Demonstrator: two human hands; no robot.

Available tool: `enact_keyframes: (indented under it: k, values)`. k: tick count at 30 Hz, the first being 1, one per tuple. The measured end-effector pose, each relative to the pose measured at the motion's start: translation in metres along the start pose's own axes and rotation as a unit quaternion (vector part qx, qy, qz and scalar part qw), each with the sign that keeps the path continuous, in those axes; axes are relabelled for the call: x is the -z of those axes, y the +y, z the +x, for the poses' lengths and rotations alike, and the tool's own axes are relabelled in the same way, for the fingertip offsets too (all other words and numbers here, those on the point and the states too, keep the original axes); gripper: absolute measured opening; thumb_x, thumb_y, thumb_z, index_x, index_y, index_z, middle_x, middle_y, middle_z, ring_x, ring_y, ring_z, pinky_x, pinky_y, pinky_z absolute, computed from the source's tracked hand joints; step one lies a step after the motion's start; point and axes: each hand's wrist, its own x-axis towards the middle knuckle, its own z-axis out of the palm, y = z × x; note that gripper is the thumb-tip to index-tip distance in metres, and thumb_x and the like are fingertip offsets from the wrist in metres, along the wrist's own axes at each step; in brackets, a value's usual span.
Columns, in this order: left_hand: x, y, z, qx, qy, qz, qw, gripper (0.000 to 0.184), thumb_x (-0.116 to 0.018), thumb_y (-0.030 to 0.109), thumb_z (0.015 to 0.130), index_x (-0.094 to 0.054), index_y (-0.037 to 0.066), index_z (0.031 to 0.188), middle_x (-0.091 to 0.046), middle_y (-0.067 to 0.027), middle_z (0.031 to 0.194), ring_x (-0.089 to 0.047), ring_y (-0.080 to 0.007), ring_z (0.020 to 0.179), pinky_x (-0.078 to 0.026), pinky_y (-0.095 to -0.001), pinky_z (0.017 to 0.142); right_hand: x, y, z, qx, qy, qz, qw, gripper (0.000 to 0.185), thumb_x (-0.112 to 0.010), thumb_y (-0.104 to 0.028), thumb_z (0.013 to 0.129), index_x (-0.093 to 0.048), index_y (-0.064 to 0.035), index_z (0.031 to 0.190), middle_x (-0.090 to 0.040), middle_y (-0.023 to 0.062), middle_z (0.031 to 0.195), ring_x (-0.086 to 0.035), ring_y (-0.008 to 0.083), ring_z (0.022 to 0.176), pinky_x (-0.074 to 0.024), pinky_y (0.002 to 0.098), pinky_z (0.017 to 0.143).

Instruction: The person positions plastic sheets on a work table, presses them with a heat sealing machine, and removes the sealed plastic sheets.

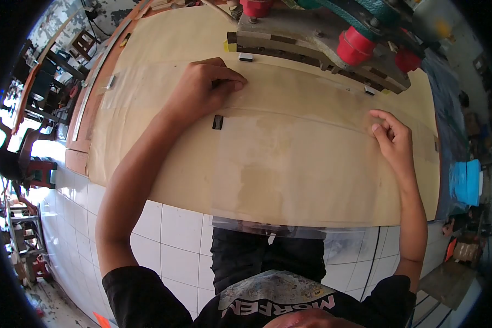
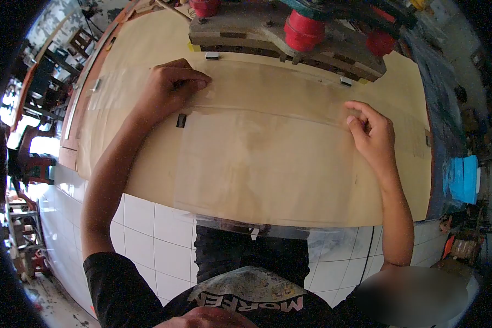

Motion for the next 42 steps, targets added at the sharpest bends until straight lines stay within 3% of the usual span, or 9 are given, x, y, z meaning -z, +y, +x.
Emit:
enact_keyframes:
  k: [3, 12, 22, 30, 34, 36, 42]
  values:
    - [0.0023, 0.0028, 0.0005, 0.008, -0.02, 0.002, 1.0, 0.013, -0.069, 0.005, 0.08, -0.074, 0.005, 0.092, -0.064, -0.0098, 0.077, -0.06, -0.0212, 0.068, -0.047, -0.0323, 0.064, 0.0, 0.0004, -0.0002, -0.003, 0.0, 0.002, 1.0, 0.025, -0.063, -0.007, 0.084, -0.068, -0.0065, 0.108, -0.048, -0.0016, 0.056, -0.042, 0.0063, 0.05, -0.0359, 0.0241, 0.049]
    - [0.0016, 0.0017, 0.0009, 0.009, -0.022, 0.003, 1.0, 0.015, -0.068, 0.002, 0.079, -0.074, 0.006, 0.091, -0.064, -0.0097, 0.077, -0.06, -0.0213, 0.069, -0.047, -0.0329, 0.065, -0.0006, 0.0037, -0.0003, 0.0, 0.001, -0.001, 1.0, 0.025, -0.063, -0.007, 0.084, -0.068, -0.0069, 0.108, -0.049, -0.0008, 0.056, -0.043, 0.0071, 0.05, -0.0362, 0.0248, 0.049]
    - [0.0004, 0.0014, 0.0012, 0.008, -0.003, -0.009, 1.0, 0.011, -0.072, 0.006, 0.077, -0.075, 0.006, 0.087, -0.065, -0.0106, 0.075, -0.059, -0.0214, 0.064, -0.047, -0.0321, 0.061, -0.0002, 0.0013, -0.0007, -0.008, 0.0, -0.006, 1.0, 0.025, -0.063, -0.008, 0.084, -0.068, -0.0071, 0.108, -0.049, -0.0011, 0.056, -0.043, 0.0071, 0.05, -0.036, 0.025, 0.049]
    - [0.0004, 0.0001, 0.0002, 0.015, -0.02, -0.017, 1.0, 0.014, -0.067, 0.001, 0.079, -0.074, 0.004, 0.091, -0.066, -0.0106, 0.079, -0.062, -0.0215, 0.072, -0.048, -0.032, 0.067, -0.0007, 0.0002, -0.0014, -0.006, 0.002, -0.001, 1.0, 0.025, -0.063, -0.008, 0.084, -0.068, -0.0072, 0.108, -0.049, -0.0008, 0.057, -0.043, 0.0075, 0.051, -0.0364, 0.0254, 0.05]
    - [-0.0007, -0.0014, 0.0004, -0.008, 0.01, -0.009, 1.0, 0.014, -0.069, 0.002, 0.075, -0.075, 0.006, 0.087, -0.066, -0.0098, 0.076, -0.062, -0.0223, 0.067, -0.048, -0.0317, 0.062, -0.001, -0.0001, -0.0012, -0.013, 0.002, -0.003, 1.0, 0.025, -0.063, -0.008, 0.084, -0.068, -0.0069, 0.108, -0.048, -0.001, 0.057, -0.042, 0.0073, 0.051, -0.0363, 0.0251, 0.05]
    - [0.0012, -0.001, 0.0005, -0.006, -0.016, -0.002, 1.0, 0.014, -0.068, 0.002, 0.08, -0.074, 0.005, 0.091, -0.067, -0.0099, 0.08, -0.064, -0.0217, 0.074, -0.05, -0.0318, 0.069, -0.0007, 0.0, -0.0011, -0.013, 0.001, -0.001, 1.0, 0.025, -0.063, -0.008, 0.084, -0.068, -0.0069, 0.108, -0.048, -0.0011, 0.058, -0.042, 0.0072, 0.052, -0.036, 0.025, 0.05]
    - [0.0016, 0.0023, 0.0006, 0.01, -0.019, 0.008, 1.0, 0.013, -0.068, 0.003, 0.08, -0.074, 0.005, 0.091, -0.067, -0.0099, 0.081, -0.064, -0.022, 0.073, -0.05, -0.0321, 0.068, -0.0011, -0.0005, -0.0016, -0.014, -0.001, 0.002, 1.0, 0.025, -0.063, -0.009, 0.084, -0.068, -0.0069, 0.109, -0.047, -0.001, 0.058, -0.042, 0.0076, 0.052, -0.0359, 0.025, 0.051]
